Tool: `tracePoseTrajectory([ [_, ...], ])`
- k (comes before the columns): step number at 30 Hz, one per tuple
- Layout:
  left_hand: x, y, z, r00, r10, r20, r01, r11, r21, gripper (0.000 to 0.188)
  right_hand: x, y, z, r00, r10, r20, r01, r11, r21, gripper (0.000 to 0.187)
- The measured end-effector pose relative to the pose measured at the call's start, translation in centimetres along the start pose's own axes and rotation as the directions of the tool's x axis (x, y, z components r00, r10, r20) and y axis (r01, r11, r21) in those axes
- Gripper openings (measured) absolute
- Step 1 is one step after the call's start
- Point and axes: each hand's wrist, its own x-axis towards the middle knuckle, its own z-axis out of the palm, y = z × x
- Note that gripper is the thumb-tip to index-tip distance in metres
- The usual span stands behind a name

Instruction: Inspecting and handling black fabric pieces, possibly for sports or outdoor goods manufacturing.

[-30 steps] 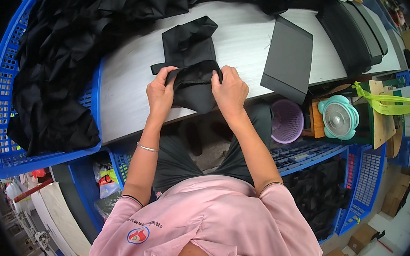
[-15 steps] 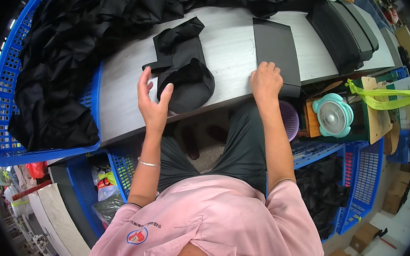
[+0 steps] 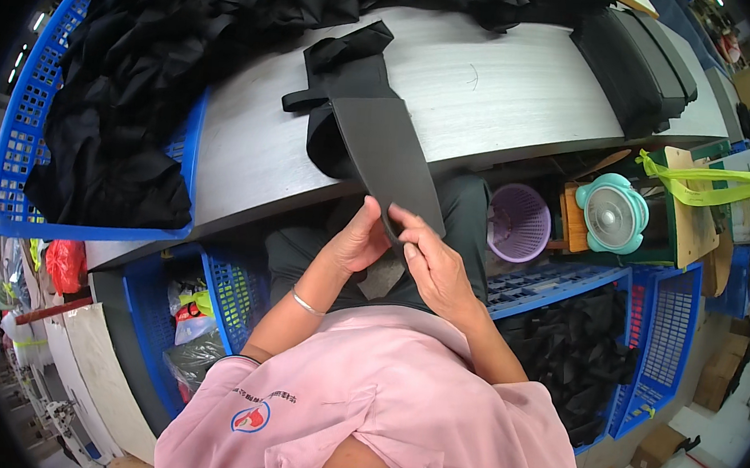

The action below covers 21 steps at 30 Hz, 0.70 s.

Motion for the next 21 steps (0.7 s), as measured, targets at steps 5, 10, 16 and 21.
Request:
tracePoseTrajectory([
  [5,-1.8,0.6,-0.1,0.948,0.282,0.148,-0.265,0.956,-0.123,0.108,-1.5,0.0,-1.2,0.948,0.116,0.298,-0.227,0.900,0.371,0.015],
  [10,-3.5,2.0,0.5,0.960,0.279,-0.031,-0.280,0.947,-0.156,0.073,-2.3,0.4,-0.1,0.936,0.341,0.091,-0.352,0.918,0.181,0.019],
  [16,-4.5,3.0,0.3,0.943,0.278,-0.184,-0.302,0.945,-0.122,0.047,-1.7,-0.9,1.4,0.970,0.065,-0.235,-0.118,0.968,-0.220,0.033],
  [21,-4.5,2.3,1.6,0.974,0.211,-0.080,-0.216,0.975,-0.052,0.045,-1.0,-1.0,1.9,0.897,0.424,0.126,-0.442,0.873,0.207,0.052],
])
